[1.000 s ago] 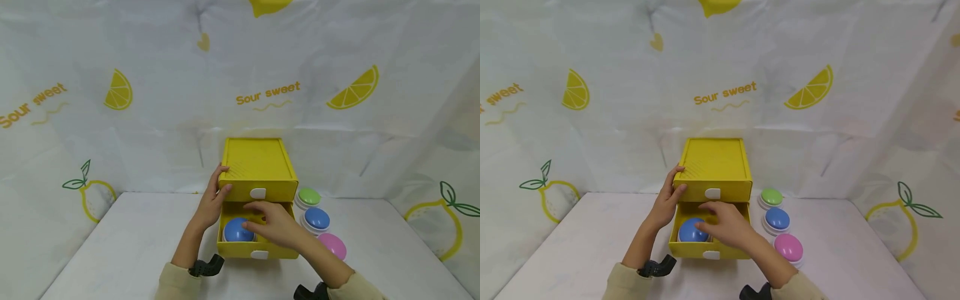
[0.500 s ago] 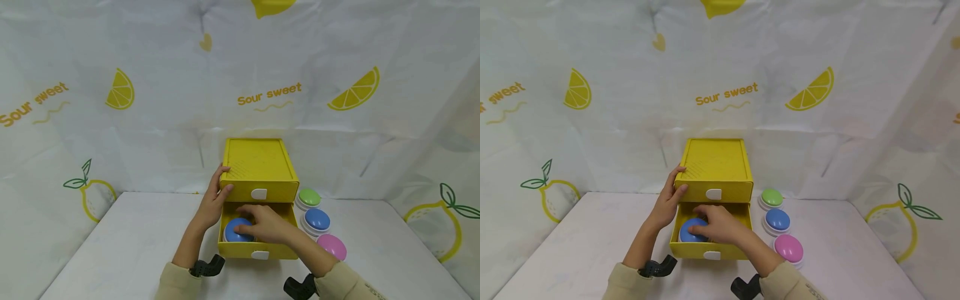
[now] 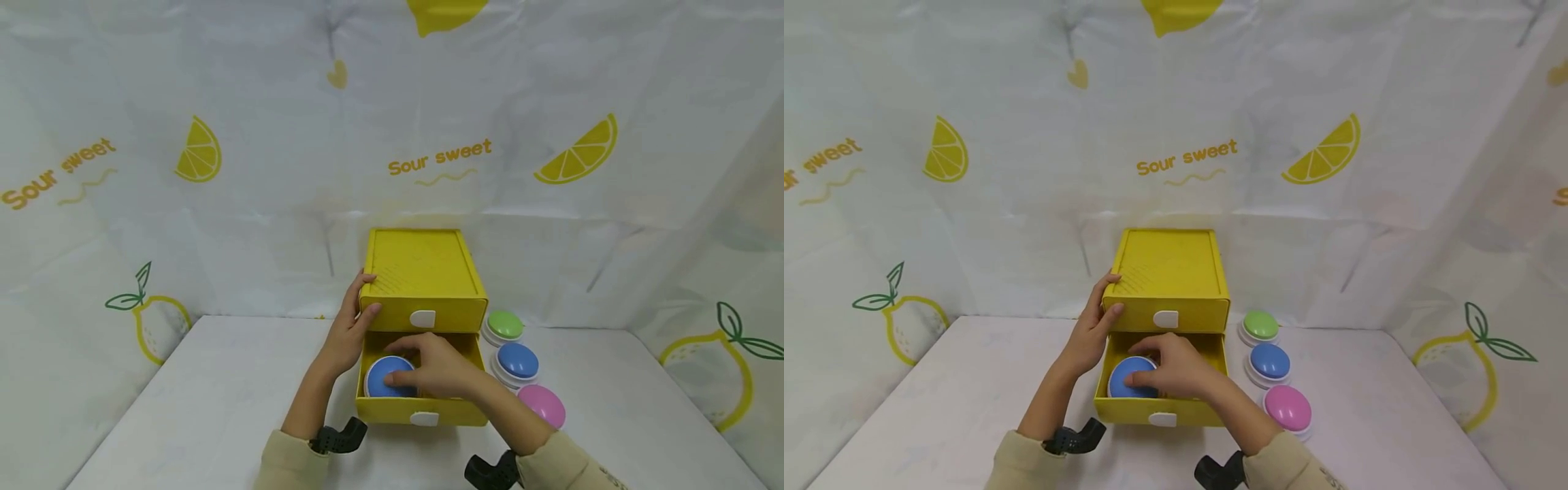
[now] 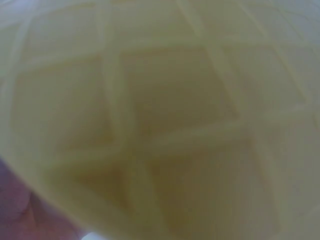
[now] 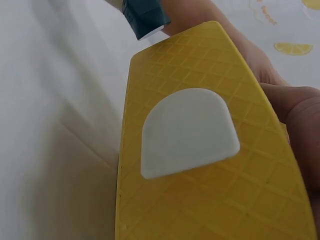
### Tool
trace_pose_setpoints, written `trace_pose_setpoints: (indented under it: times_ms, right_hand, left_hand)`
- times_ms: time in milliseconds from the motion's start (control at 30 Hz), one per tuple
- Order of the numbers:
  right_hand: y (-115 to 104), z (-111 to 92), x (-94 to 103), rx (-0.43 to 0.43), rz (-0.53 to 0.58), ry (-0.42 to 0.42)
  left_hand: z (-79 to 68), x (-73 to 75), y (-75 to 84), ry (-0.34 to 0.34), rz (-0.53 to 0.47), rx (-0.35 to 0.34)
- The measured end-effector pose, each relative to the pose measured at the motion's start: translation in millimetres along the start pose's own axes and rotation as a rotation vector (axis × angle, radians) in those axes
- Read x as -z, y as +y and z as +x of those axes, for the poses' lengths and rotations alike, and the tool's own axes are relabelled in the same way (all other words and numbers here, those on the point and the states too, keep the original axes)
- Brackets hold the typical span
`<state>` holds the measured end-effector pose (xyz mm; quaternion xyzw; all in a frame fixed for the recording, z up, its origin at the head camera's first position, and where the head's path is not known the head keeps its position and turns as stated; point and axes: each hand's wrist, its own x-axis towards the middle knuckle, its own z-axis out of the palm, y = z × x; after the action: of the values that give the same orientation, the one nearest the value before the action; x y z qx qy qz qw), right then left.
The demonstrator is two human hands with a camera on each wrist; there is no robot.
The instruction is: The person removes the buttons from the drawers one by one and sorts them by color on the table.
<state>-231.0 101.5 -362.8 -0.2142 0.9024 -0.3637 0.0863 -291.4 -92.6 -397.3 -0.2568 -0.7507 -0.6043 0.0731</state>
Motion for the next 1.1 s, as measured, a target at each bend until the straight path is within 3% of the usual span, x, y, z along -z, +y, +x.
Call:
trace_pose_setpoints:
  times_ms: [233, 467, 633, 800, 933, 1100]
  right_hand:
    - [-0.8, -5.5, 3.8, 0.029, 0.088, 0.013]
    - [-3.6, -7.5, 2.3, 0.033, 0.103, 0.044]
    - [-3.3, -8.9, 4.5, 0.055, 0.135, -0.033]
    - [-0.8, -11.5, 7.2, 0.102, 0.097, -0.076]
    - [0.7, -17.3, 6.0, 0.097, 0.091, 0.001]
    - [1.6, -33.7, 11.7, 0.064, 0.207, 0.145]
  left_hand:
    - [0.2, -0.5, -1.5, -0.002, 0.006, -0.004]
    - [0.6, -0.2, -1.5, -0.005, -0.003, -0.005]
    - [-0.4, 0.2, -0.7, -0.002, -0.002, 0.004]
    - [-1.0, 0.4, 0.5, -0.002, 0.001, -0.003]
    - [-1.3, 0.3, 0.7, -0.001, -0.001, -0.008]
    - [-1.2, 0.8, 0.2, 0.001, 0.010, -0.009]
